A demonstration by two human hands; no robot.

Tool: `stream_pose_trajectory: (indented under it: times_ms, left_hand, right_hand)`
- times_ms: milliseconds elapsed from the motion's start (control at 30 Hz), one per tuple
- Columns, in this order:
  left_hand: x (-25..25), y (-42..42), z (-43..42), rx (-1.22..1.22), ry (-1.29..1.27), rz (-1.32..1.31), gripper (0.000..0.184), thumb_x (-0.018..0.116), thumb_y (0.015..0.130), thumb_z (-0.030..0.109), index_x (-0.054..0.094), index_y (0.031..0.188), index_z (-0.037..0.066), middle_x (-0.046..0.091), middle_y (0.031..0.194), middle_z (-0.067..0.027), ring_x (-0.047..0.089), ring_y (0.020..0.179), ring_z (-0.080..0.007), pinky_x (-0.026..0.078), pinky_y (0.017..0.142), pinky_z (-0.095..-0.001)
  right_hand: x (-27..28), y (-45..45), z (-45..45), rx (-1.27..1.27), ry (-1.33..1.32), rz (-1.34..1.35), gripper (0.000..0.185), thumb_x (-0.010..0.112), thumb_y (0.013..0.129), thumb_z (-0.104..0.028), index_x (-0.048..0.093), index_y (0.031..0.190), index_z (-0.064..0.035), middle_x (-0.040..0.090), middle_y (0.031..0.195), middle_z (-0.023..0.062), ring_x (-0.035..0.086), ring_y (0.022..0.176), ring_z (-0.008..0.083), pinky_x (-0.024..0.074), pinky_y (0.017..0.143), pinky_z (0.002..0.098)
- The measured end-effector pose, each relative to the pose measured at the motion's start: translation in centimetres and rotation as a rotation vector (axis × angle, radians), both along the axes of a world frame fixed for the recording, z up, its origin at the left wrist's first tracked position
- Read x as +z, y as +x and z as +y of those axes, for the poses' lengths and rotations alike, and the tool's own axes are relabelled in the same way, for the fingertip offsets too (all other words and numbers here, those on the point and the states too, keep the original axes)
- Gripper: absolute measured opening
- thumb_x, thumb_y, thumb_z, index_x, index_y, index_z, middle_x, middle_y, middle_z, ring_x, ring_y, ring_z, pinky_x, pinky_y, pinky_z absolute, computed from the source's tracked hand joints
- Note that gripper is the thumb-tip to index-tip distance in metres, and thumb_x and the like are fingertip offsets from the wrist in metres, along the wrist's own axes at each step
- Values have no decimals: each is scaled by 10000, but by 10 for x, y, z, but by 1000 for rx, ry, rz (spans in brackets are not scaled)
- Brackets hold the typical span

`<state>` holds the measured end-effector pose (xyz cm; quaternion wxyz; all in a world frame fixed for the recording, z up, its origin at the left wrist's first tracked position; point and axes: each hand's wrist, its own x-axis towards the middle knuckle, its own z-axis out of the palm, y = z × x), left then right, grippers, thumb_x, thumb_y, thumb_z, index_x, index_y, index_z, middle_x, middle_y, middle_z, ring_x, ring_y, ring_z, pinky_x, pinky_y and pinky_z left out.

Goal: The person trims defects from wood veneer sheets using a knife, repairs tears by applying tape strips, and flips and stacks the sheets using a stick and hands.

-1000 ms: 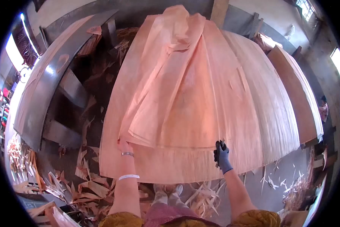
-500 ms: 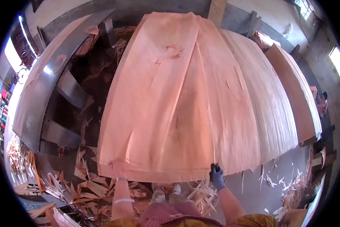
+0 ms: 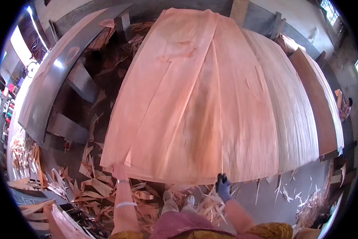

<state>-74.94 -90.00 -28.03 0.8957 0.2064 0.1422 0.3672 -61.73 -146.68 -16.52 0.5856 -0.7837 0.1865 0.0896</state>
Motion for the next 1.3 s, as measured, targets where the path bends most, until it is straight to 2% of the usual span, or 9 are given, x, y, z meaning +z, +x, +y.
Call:
stream_pose_trajectory:
  times_ms: [200, 300, 533, 600, 667, 967, 1100, 1200, 1300]
  left_hand:
    - [-21, 48, 45, 29, -106, 188, 381, 453, 972, 309, 543, 1247, 62, 618, 1155, -86, 592, 1037, -235, 468, 916, -407]
    - [-20, 25, 43, -255, 93, -279, 366, 414, 978, 370, 575, 1136, 81, 607, 1069, -63, 584, 968, -195, 492, 828, -377]
    - [44, -35, -27, 405, -374, 543, 461, 415, 975, 429, 587, 1164, 45, 630, 1059, -107, 607, 918, -282, 519, 787, -432]
    - [-54, -56, 15, 282, 475, 737, 349, 535, 958, 315, 587, 1180, 51, 630, 1072, -105, 610, 943, -251, 525, 793, -410]
    - [-72, -23, 32, 467, -1, 682, 315, 584, 941, 260, 592, 1183, 58, 629, 1073, -87, 604, 962, -228, 525, 804, -389]
    - [37, -8, 19, 452, -115, 895, 433, 588, 933, 325, 560, 1254, 36, 621, 1186, -87, 618, 994, -231, 527, 841, -352]
    - [7, -27, -18, 243, 964, 1378, 241, 647, 828, 225, 601, 1015, 80, 622, 937, -92, 591, 810, -235, 480, 684, -372]
    - [34, -20, -49, 213, 79, 1094, 218, 706, 840, 209, 527, 934, 128, 534, 740, 0, 485, 594, -117, 379, 502, -265]
    - [67, -3, -59, 305, -101, 1054, 224, 714, 853, 153, 496, 890, 116, 520, 686, 17, 459, 518, -86, 337, 431, -239]
  right_hand:
    - [38, 69, 42, -1, 50, 159, 352, 621, 944, -403, 479, 733, -160, 459, 506, -23, 420, 383, 85, 303, 353, 263]
    - [8, 44, 33, 11, 88, 101, 334, 623, 943, -405, 494, 759, -157, 463, 502, -15, 411, 358, 91, 299, 340, 267]
    - [9, -31, 7, 79, -135, 48, 348, 608, 953, -399, 501, 768, -125, 421, 502, -29, 400, 376, 89, 299, 358, 272]
    - [-22, -12, -3, 147, -186, -53, 340, 611, 954, -387, 504, 767, -124, 419, 506, -35, 401, 388, 86, 300, 365, 270]
    - [3, 3, 20, 100, -71, 51, 321, 614, 955, -362, 505, 760, -132, 436, 510, -33, 408, 391, 86, 303, 365, 271]
    - [12, -18, 46, 65, -67, 54, 344, 605, 957, -380, 481, 739, -143, 459, 505, -20, 405, 364, 94, 305, 344, 270]
    - [-1, -22, 35, 80, -43, 54, 208, 601, 973, -283, 598, 870, -102, 484, 603, -22, 426, 481, 62, 329, 433, 256]
    - [-1, -18, 49, 27, 15, 46, 309, 614, 964, -323, 485, 733, -163, 430, 520, -46, 377, 403, 64, 269, 371, 260]
    - [3, -21, 56, 53, 1, -2, 299, 613, 960, -357, 492, 772, -158, 412, 509, -43, 357, 377, 70, 264, 353, 258]
